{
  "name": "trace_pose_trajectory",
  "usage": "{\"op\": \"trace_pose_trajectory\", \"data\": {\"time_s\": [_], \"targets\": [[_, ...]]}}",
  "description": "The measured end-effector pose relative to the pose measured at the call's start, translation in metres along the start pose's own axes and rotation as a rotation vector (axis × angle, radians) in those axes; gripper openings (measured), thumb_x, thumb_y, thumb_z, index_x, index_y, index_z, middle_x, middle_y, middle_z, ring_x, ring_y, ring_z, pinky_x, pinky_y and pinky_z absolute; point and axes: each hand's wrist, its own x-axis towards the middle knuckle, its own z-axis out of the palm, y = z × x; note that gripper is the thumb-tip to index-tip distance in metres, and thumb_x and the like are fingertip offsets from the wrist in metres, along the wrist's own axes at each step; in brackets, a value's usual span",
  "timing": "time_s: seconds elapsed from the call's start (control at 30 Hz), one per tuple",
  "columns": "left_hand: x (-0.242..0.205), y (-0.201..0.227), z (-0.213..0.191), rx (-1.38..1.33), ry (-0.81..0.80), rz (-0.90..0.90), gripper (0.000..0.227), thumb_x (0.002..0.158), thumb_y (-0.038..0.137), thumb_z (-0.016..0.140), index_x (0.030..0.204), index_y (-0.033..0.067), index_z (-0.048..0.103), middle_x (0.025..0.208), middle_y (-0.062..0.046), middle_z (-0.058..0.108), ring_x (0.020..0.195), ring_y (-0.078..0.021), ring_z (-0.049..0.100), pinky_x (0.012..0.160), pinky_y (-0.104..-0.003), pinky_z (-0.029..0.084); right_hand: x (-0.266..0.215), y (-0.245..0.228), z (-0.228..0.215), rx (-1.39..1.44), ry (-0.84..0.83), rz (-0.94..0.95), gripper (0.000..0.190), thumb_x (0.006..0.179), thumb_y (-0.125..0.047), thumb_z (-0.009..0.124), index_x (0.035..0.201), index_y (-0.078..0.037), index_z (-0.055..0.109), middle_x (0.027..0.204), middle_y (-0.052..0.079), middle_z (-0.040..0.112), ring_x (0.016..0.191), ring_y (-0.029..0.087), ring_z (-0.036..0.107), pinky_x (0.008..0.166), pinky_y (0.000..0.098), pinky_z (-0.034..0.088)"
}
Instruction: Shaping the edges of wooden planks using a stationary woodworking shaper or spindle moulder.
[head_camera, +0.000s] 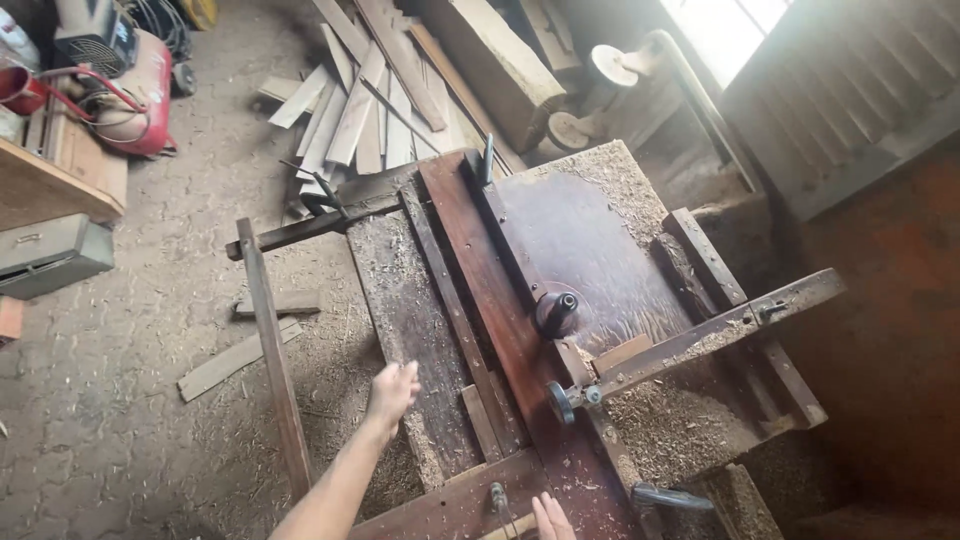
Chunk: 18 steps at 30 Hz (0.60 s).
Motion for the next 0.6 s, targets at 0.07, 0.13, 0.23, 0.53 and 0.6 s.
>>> {"op": "trace_pose_trajectory", "data": {"time_s": [0.07, 0.13, 0.23, 0.53, 0.6], "targets": [[-0.053, -0.048, -0.032, 0.201, 0.163, 0.064, 0.018, 0.095, 0.031, 0.062, 0.092, 0.0147, 0.055, 0.084, -0.003, 0.067, 0.073, -0.0138, 0.061, 0.066, -0.034, 0.051, -0.009, 0.011, 0.031, -0.037, -0.239, 0.198, 0.062, 0.088, -0.005, 0.063, 0.147, -0.004, 0.047, 0.148, 0.027, 0.049, 0.138, 0.05, 0.04, 0.114, 0.0523, 0.038], [-0.083, -0.128, -0.067, 0.384, 0.258, 0.134, 0.03, 0.094, 0.035, 0.064, 0.087, 0.0065, 0.058, 0.083, -0.012, 0.067, 0.077, -0.0224, 0.064, 0.072, -0.039, 0.053, 0.02, -0.031, -0.023, 0.059, -0.164, 0.092, 0.068, 0.081, -0.009, 0.07, 0.145, -0.003, 0.046, 0.147, 0.027, 0.048, 0.139, 0.053, 0.035, 0.113, 0.054, 0.034], [-0.116, -0.239, -0.119, 0.7, 0.418, 0.327, 0.044, 0.085, 0.042, 0.069, 0.088, -0.001, 0.064, 0.097, -0.024, 0.067, 0.095, -0.0347, 0.065, 0.086, -0.049, 0.051, 0.064, -0.11, -0.114, 0.2, -0.06, 0.001, 0.08, 0.071, -0.012, 0.078, 0.142, 0.001, 0.045, 0.147, 0.028, 0.047, 0.141, 0.056, 0.029, 0.114, 0.0547, 0.029], [-0.209, -0.315, -0.132, 1.387, 0.461, 0.568, 0.075, 0.09, 0.073, 0.047, 0.109, 0.0046, 0.072, 0.162, -0.025, 0.041, 0.156, -0.0412, 0.03, 0.126, -0.064, 0.015, 0.112, -0.271, -0.277, 0.071, 0.029, 0.263, 0.065, 0.078, -0.018, 0.075, 0.137, 0.0, 0.054, 0.144, 0.026, 0.051, 0.141, 0.047, 0.039, 0.114, 0.0512, 0.036], [-0.219, -0.315, -0.131, 1.451, 0.46, 0.56, 0.083, 0.098, 0.078, 0.039, 0.113, 0.0037, 0.072, 0.166, -0.026, 0.038, 0.16, -0.0406, 0.027, 0.13, -0.063, 0.01, 0.105, -0.279, -0.287, -0.017, 0.063, 0.295, 0.065, 0.075, -0.021, 0.078, 0.133, -0.001, 0.054, 0.14, 0.024, 0.054, 0.136, 0.046, 0.044, 0.109, 0.053, 0.041]]}}
